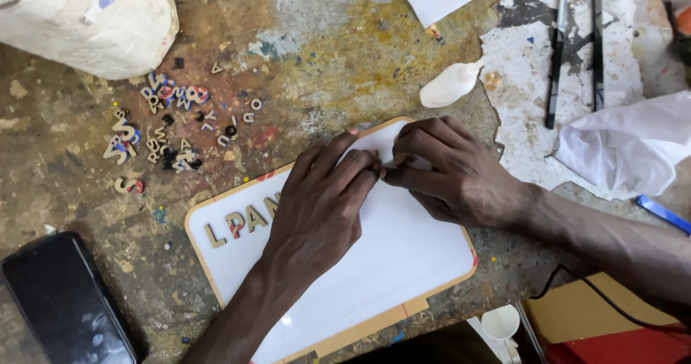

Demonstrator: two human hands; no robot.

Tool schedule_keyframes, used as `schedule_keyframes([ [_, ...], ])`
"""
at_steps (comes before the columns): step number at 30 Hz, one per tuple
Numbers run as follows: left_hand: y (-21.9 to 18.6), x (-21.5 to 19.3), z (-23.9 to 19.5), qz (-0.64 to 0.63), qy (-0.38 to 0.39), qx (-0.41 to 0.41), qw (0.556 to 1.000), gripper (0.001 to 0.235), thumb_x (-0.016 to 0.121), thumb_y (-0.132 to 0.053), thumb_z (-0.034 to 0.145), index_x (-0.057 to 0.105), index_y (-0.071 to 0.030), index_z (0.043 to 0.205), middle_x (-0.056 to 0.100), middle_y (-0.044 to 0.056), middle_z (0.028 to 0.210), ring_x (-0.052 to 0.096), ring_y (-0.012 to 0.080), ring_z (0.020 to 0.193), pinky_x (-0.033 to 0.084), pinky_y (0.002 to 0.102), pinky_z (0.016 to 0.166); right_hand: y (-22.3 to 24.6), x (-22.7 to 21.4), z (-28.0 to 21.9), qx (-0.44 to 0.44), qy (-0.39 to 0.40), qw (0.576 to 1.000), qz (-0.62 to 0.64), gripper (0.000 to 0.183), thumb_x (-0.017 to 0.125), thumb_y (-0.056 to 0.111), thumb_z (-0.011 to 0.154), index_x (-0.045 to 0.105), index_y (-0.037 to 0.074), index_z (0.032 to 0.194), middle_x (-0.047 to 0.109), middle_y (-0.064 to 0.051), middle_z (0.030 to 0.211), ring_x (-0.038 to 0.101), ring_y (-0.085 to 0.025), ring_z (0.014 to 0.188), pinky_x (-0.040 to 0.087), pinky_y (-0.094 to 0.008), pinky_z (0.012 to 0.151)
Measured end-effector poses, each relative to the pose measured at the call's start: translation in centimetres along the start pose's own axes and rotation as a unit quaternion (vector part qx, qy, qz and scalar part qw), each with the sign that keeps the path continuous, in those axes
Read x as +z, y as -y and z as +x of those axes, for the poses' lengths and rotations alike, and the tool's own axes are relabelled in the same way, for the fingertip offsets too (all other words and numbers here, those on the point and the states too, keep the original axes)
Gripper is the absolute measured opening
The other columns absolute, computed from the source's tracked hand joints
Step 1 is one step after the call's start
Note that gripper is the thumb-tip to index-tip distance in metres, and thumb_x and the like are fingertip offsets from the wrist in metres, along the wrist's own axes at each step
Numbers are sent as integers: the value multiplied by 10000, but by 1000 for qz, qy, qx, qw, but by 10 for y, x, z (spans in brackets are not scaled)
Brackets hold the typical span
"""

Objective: Gluing wooden letters onto a board to create a sign

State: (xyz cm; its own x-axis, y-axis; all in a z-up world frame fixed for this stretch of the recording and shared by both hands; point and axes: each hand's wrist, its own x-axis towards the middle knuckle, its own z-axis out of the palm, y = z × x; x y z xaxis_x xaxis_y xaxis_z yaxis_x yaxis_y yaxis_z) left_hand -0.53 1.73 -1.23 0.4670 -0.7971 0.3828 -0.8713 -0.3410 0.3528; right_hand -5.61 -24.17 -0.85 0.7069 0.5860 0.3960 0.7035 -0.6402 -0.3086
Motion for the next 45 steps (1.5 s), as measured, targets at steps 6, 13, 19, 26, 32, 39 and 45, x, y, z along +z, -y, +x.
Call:
schedule_keyframes([
  [6, 4, 4, -5, -23, -19, -1, 1000, 345, 605, 72, 1011, 759, 19, 1316, 725, 125, 1365, 601, 398, 1469, 488, 538, 1146, -1, -1, -4, 5, -7, 1000, -4, 254, 570, 125, 1164, 738, 67, 1346, 679, -171, 1245, 657, -401, 1093, 549, -524, 947],
  [13, 2, 0, -3, -48, -23, -8, 999, 320, 585, 79, 1041, 761, 32, 1304, 728, 136, 1358, 599, 399, 1481, 489, 546, 1119, -2, -1, -4, 12, 5, 1000, -7, 190, 592, 118, 1150, 725, 86, 1280, 681, -169, 1243, 658, -397, 1095, 540, -515, 937],
  [19, 2, -2, -3, -45, -11, -15, 999, 335, 599, 53, 1038, 760, 19, 1329, 715, 141, 1402, 569, 393, 1513, 468, 549, 1154, -2, -1, -5, 35, 9, 999, 7, 285, 599, 121, 1155, 703, 38, 1406, 680, -198, 1282, 662, -420, 1118, 564, -524, 955],
  [26, -3, -3, 1, -1, -22, 1, 1000, 303, 567, 62, 1055, 775, 48, 1275, 714, 164, 1388, 613, 404, 1444, 508, 547, 1128, 0, 0, -6, 31, 5, 999, -16, 295, 581, 110, 1169, 714, 62, 1428, 689, -174, 1287, 670, -426, 1161, 569, -529, 971],
  [32, -3, -4, 2, 1, -9, -4, 1000, 334, 579, 43, 1014, 771, 51, 1287, 724, 142, 1351, 611, 379, 1444, 485, 511, 1173, 0, 1, -7, 49, 23, 998, -10, 327, 537, 107, 1164, 679, 34, 1449, 649, -227, 1321, 644, -454, 1176, 549, -535, 976],
  [39, -2, 0, 2, 5, -7, -7, 1000, 345, 573, 25, 1032, 782, 26, 1307, 740, 111, 1302, 621, 358, 1443, 482, 499, 1158, 0, 1, -5, 40, 21, 998, -45, 346, 568, 120, 1170, 673, 28, 1487, 659, -207, 1303, 644, -444, 1139, 561, -540, 967],
  [45, -2, -2, 1, 4, -3, -5, 1000, 344, 595, 20, 1024, 755, 36, 1328, 700, 152, 1375, 593, 397, 1466, 504, 525, 1131, -2, 3, -9, 46, 16, 998, -35, 364, 587, 130, 1156, 670, 64, 1504, 644, -199, 1303, 634, -421, 1139, 548, -544, 992],
])
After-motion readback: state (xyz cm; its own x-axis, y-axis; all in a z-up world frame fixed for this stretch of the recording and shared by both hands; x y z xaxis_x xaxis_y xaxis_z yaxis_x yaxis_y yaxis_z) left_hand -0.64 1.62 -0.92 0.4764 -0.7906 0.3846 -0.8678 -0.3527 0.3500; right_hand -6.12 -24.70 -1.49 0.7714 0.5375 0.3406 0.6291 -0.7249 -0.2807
